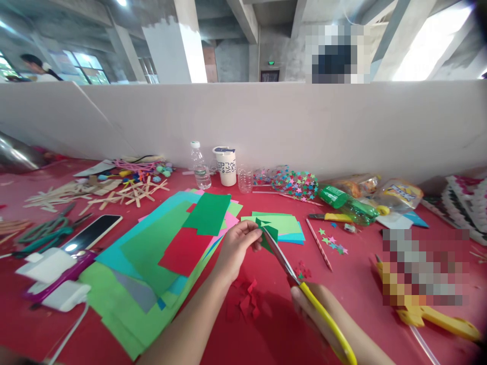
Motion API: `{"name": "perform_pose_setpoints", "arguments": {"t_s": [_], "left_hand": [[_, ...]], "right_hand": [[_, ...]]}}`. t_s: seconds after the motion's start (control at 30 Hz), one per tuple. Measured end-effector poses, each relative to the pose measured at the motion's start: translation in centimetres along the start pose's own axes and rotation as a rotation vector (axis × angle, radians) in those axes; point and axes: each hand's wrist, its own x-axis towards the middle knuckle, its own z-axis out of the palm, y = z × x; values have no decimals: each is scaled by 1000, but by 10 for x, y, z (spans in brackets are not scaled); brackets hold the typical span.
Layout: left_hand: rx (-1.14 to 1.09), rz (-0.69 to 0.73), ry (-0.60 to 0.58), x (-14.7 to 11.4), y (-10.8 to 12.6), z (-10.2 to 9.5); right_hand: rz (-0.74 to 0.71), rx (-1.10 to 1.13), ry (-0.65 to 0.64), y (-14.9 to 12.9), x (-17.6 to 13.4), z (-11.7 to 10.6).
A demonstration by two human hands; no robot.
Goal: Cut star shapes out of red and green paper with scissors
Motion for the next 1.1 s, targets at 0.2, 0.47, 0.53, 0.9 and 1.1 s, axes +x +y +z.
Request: {"name": "perform_pose_setpoints", "arguments": {"t_s": [0.2, 0.47, 0.53, 0.9, 1.1], "left_hand": [[2, 1, 2, -1, 1, 1], [47, 19, 39, -2, 3, 3], [62, 21, 37, -2, 3, 3], [58, 38, 23, -3, 3, 4], [15, 20, 23, -2, 0, 5]], "right_hand": [[-53, 30, -7, 5, -1, 3], [-16, 3, -7, 5, 1, 3], [-15, -3, -3, 5, 2, 3], [-24, -51, 52, 5, 4, 4], [18, -12, 53, 4, 4, 7]]}}
